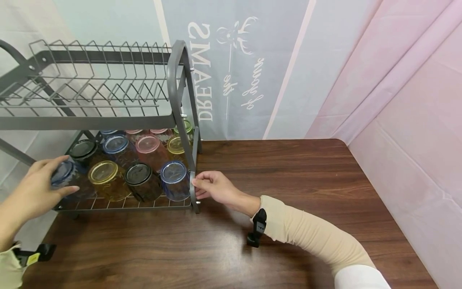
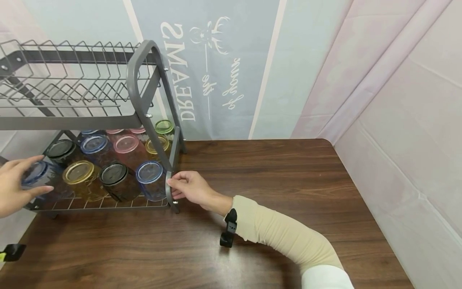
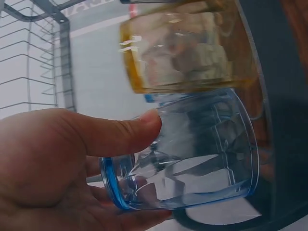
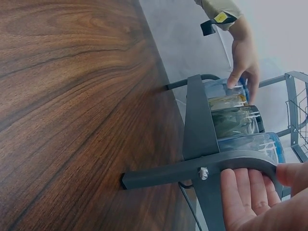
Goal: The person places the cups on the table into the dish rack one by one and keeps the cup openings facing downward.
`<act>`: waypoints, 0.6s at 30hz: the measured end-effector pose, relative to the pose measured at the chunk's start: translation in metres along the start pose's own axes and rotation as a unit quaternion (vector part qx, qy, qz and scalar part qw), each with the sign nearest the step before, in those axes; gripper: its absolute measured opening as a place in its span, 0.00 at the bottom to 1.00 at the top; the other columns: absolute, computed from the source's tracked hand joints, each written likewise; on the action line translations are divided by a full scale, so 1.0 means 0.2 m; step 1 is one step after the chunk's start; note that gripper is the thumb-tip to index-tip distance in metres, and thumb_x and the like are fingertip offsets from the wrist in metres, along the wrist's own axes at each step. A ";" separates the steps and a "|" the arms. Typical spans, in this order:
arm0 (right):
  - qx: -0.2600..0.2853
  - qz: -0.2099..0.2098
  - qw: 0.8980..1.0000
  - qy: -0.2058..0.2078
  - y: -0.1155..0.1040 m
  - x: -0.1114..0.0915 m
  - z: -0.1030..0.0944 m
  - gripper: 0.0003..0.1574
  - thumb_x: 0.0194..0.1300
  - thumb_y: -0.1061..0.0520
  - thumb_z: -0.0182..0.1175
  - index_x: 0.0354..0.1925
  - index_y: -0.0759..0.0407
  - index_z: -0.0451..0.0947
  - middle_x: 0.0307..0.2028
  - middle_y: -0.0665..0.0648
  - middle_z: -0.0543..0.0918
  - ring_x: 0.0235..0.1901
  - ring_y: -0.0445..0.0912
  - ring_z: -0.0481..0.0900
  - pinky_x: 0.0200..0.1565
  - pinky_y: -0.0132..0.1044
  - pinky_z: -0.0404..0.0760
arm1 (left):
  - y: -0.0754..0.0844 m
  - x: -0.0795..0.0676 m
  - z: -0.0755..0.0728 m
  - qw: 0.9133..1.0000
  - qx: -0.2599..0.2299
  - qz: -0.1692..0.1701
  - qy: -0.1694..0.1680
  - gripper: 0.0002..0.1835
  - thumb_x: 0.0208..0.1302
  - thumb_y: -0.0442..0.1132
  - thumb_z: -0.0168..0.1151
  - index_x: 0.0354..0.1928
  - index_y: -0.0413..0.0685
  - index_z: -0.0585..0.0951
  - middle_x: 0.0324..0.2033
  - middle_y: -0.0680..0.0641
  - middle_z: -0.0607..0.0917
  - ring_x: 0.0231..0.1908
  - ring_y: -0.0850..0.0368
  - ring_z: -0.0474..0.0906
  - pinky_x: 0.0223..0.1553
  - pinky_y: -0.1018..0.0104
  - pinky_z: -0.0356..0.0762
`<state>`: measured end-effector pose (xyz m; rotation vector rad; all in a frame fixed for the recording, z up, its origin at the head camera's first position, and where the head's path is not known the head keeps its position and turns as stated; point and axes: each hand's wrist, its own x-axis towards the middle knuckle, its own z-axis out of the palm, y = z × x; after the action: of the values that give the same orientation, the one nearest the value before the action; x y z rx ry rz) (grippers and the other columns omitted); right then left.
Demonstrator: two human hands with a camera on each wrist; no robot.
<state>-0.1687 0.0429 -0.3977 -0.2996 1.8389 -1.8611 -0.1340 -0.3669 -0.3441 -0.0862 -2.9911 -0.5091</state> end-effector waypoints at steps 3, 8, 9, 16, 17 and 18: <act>-0.001 -0.003 1.000 0.001 0.00 0.00 0.00 0.15 0.76 0.63 0.55 0.50 0.77 0.76 0.32 0.54 0.84 0.30 0.41 0.82 0.46 0.41 0.87 | -0.01 0.02 0.04 1.000 -0.004 0.011 -0.003 0.49 0.58 0.26 0.71 0.76 0.28 0.51 0.63 0.12 0.53 0.62 0.13 0.50 0.59 0.19 0.50; 0.000 -0.003 1.000 0.000 0.01 0.00 0.00 0.14 0.76 0.63 0.55 0.49 0.77 0.76 0.31 0.54 0.84 0.29 0.41 0.82 0.45 0.41 0.87 | -0.04 0.01 0.09 0.999 -0.016 0.041 -0.003 0.47 0.56 0.25 0.72 0.74 0.28 0.54 0.62 0.14 0.56 0.62 0.15 0.50 0.59 0.19 0.50; 0.000 -0.003 1.000 0.000 0.00 0.00 0.00 0.14 0.76 0.63 0.55 0.49 0.77 0.76 0.31 0.54 0.84 0.29 0.41 0.82 0.45 0.41 0.87 | -0.05 0.00 0.10 0.999 -0.019 0.048 -0.001 0.47 0.56 0.24 0.72 0.73 0.27 0.55 0.61 0.14 0.56 0.62 0.15 0.51 0.59 0.19 0.50; 0.000 -0.005 1.000 0.002 0.00 0.01 0.00 0.13 0.76 0.63 0.56 0.48 0.77 0.76 0.30 0.54 0.83 0.29 0.41 0.82 0.45 0.42 0.87 | -0.08 0.00 0.12 0.997 -0.023 0.067 0.008 0.47 0.57 0.23 0.71 0.73 0.27 0.54 0.61 0.14 0.57 0.63 0.15 0.50 0.62 0.20 0.47; 0.000 -0.005 1.000 0.002 0.01 0.01 0.00 0.13 0.76 0.63 0.56 0.47 0.76 0.76 0.30 0.53 0.83 0.29 0.41 0.82 0.45 0.41 0.87 | -0.08 0.00 0.12 0.997 -0.023 0.072 0.009 0.47 0.56 0.23 0.71 0.73 0.27 0.54 0.61 0.14 0.57 0.63 0.15 0.50 0.62 0.20 0.47; -0.001 -0.006 1.000 0.001 0.01 0.01 0.00 0.13 0.76 0.63 0.55 0.47 0.76 0.76 0.30 0.53 0.83 0.29 0.41 0.82 0.45 0.41 0.87 | -0.08 0.00 0.13 0.997 -0.023 0.075 0.008 0.47 0.56 0.22 0.70 0.73 0.27 0.54 0.61 0.14 0.57 0.63 0.15 0.50 0.63 0.21 0.46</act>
<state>-0.1700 0.0423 -0.3992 -0.3088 1.8441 -1.8688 -0.1370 -0.3743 -0.3732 -0.3070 -2.9269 -0.5581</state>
